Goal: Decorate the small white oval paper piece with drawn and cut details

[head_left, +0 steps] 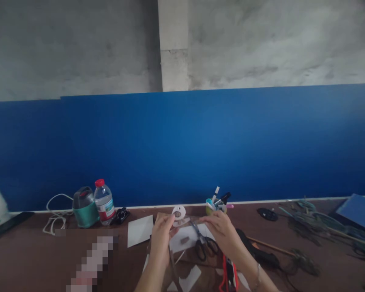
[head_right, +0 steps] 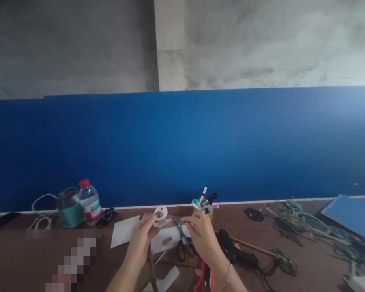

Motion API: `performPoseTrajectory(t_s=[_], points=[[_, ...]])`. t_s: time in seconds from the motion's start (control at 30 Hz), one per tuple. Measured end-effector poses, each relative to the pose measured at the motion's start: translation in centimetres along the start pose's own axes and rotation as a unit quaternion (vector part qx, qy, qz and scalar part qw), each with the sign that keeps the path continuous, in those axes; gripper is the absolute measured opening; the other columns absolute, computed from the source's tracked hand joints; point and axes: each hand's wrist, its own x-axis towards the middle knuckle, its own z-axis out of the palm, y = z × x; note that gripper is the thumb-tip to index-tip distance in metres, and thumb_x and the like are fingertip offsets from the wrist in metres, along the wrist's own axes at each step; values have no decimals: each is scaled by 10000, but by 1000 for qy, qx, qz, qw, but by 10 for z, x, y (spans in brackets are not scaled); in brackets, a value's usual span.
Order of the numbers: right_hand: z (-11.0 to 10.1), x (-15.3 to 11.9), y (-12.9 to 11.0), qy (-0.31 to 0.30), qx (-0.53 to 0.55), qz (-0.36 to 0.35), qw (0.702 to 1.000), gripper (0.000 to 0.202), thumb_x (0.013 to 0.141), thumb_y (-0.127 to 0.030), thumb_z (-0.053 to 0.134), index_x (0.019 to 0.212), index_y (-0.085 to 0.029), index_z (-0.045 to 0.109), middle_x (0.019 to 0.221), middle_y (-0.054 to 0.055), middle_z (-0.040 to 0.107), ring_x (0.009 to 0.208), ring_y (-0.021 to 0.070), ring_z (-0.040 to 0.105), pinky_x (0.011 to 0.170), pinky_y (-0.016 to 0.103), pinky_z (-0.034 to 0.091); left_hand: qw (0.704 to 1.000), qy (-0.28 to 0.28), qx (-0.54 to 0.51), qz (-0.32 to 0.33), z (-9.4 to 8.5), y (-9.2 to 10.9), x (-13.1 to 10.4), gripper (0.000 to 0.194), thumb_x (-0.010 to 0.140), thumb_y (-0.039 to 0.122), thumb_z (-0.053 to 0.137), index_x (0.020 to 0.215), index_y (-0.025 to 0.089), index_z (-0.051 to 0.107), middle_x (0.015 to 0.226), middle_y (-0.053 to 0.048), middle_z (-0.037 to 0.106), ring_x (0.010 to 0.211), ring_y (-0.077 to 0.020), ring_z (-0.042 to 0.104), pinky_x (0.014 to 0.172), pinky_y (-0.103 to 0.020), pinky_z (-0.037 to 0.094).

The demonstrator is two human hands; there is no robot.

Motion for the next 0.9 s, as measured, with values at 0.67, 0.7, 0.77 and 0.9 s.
performPoseTrajectory(t_s=[0.67,0.7,0.77,0.9], points=[[18,-7,-15,-79,178,98,976,264,696,-260,530,890,-164,682,630,-8,609,503,107,539,487,214,439,998,-29,23,-55,1,-13,2,294,560,342,795,668,131,621,701,-64,690,632,-142,639,615,-237,520],[20,-7,-17,-82,200,109,970,290,683,-264,547,923,-162,674,652,0,625,534,121,569,512,225,461,998,-30,17,-54,1,-14,3,291,561,340,794,668,133,621,711,-63,691,648,-145,642,614,-232,517],[23,-7,-19,-90,234,144,957,307,655,-291,590,920,-153,663,655,13,646,583,151,613,547,247,489,998,-39,6,-53,1,-14,2,280,568,332,790,675,134,623,717,-63,690,666,-150,644,613,-229,512],[24,-6,-18,-70,194,148,967,207,628,-320,628,721,-147,693,603,18,635,541,143,584,506,236,459,997,-44,-6,-56,4,-9,-2,261,559,311,793,651,136,622,704,-52,683,641,-140,631,631,-240,516]])
